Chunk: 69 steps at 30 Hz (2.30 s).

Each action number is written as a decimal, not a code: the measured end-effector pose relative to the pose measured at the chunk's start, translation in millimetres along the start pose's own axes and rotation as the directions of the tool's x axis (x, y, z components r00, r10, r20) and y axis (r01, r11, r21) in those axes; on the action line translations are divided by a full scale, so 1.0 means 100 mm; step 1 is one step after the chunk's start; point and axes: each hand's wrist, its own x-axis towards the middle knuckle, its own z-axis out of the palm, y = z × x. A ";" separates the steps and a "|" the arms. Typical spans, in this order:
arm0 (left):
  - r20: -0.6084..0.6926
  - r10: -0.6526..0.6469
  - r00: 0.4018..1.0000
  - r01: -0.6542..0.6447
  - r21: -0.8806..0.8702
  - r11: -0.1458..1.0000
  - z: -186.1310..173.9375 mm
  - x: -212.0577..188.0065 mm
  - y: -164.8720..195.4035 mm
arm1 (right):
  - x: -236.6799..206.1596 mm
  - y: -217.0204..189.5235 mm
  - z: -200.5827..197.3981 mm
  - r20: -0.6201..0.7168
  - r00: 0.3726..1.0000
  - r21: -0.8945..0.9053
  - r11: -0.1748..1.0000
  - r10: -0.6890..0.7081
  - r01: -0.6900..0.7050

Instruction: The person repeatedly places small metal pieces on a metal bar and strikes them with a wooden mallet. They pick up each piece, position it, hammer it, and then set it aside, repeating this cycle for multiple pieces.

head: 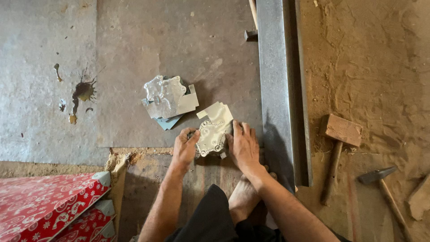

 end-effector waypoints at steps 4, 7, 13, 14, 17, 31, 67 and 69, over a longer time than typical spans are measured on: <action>-0.100 0.073 0.992 -0.068 0.057 0.996 0.16 -0.02 -0.05 | -0.03 -0.04 0.08 0.076 0.995 -0.003 0.998 0.066 -0.066; -0.167 0.079 0.983 -0.044 0.205 0.978 0.28 0.00 -0.10 | 0.01 0.05 0.17 0.152 0.978 0.141 0.976 0.146 -0.168; -0.198 0.320 0.926 -0.187 0.497 0.847 0.29 -0.08 -0.02 | 0.09 0.37 0.20 0.364 0.862 0.629 0.590 0.353 -0.507; -0.197 0.246 0.949 -0.106 0.536 0.837 0.28 -0.09 0.05 | 0.09 0.40 0.19 0.339 0.869 0.639 0.590 0.361 -0.495; -0.251 0.158 0.955 0.026 0.602 0.798 0.29 -0.11 0.26 | 0.05 0.44 0.10 0.142 0.936 0.635 0.695 0.323 -0.337; 0.135 0.742 0.657 -0.697 0.484 0.529 0.97 -0.54 1.04 | -0.24 1.24 -1.41 -0.008 0.947 0.749 0.630 0.320 -0.207; 0.409 0.554 0.725 -0.670 0.603 0.432 1.74 -0.60 1.25 | -2.08 1.82 -1.70 -0.080 0.828 0.340 0.796 0.555 -0.501; 0.414 0.541 0.732 -0.665 0.606 0.437 1.75 -0.58 1.26 | -2.16 1.66 -1.64 0.047 0.822 0.415 0.737 0.567 -0.533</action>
